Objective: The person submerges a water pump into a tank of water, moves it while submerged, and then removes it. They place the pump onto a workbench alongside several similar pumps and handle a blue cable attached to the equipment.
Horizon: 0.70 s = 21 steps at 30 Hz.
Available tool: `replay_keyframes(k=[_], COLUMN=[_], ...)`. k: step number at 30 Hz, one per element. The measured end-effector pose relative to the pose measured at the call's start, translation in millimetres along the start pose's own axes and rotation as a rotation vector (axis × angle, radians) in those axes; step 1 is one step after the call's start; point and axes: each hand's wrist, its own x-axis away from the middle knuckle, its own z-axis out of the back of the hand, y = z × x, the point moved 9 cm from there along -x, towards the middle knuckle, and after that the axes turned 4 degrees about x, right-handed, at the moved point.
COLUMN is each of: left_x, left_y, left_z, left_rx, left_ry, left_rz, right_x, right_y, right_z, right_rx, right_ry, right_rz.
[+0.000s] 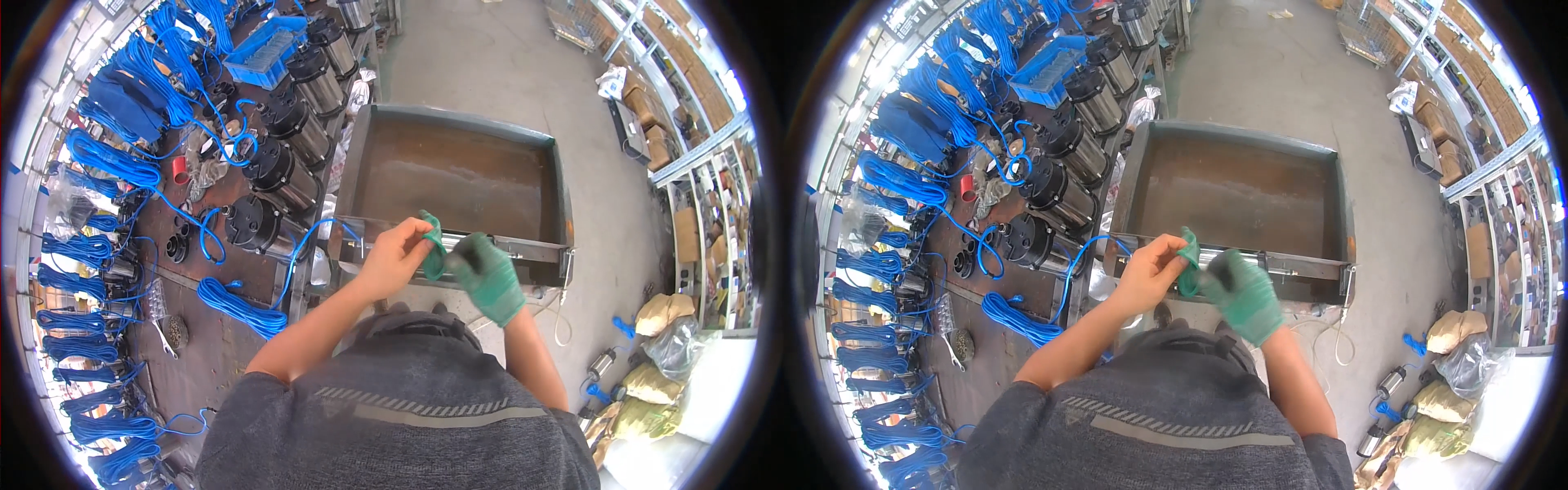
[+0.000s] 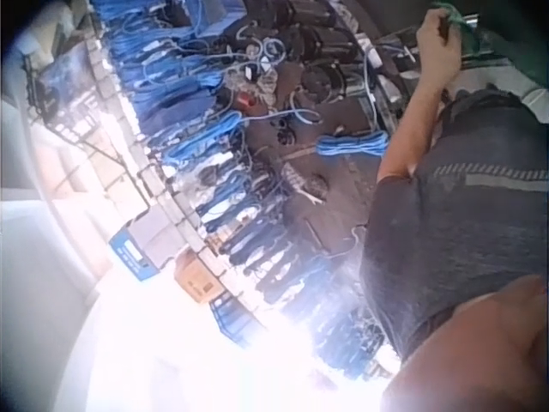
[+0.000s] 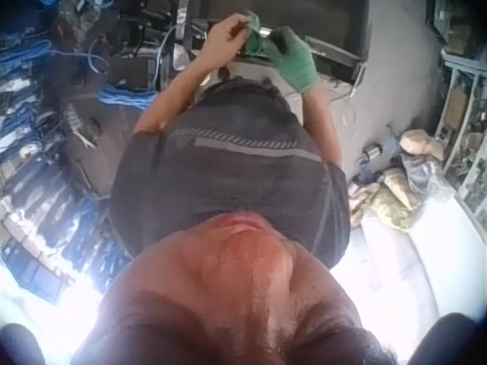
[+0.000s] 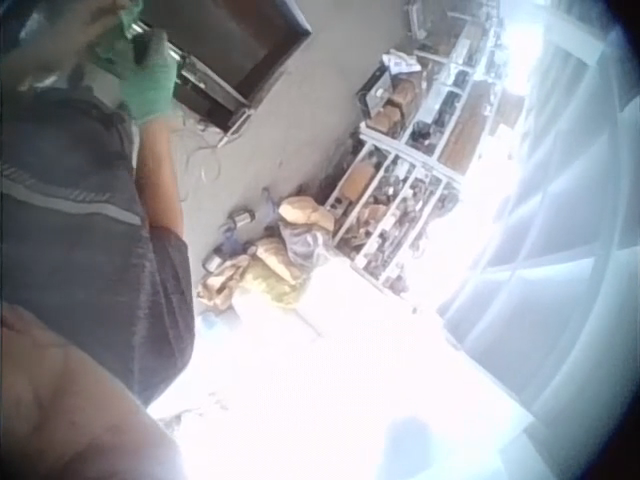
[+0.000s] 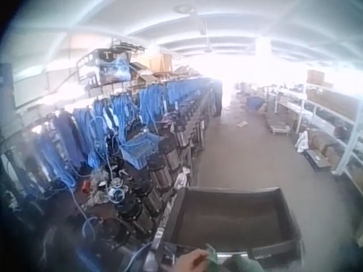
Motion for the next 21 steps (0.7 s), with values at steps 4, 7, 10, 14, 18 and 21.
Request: replay_keyframes(k=[4,7,10,14,18,21], left_x=[5,17,26,20,24,14], left_y=[-8,10,23,-30,-45,-52], left_z=[7,12,0,5,10,0], left_rx=[-0.155,-0.229,-0.824,-1.031,0.300,0.948], left_ry=[-0.031,0.074,-0.117,-0.205,-0.144,-0.160], left_rz=[0.007,-0.057,-0.301,-0.091,0.627,0.483], right_x=[0,3,9,20,30,29], right_y=[1,5,36,4,-1,-11], right_z=[-26,-35,-39,-51,-89,-86], right_rx=[0.074,-0.061,-0.271,0.075,0.372,0.333], right_ry=[-0.115,-0.183,-0.148,-0.176,-0.262,-0.180], right_rz=[0.059,-0.081,-0.211,0.284,0.640,0.723])
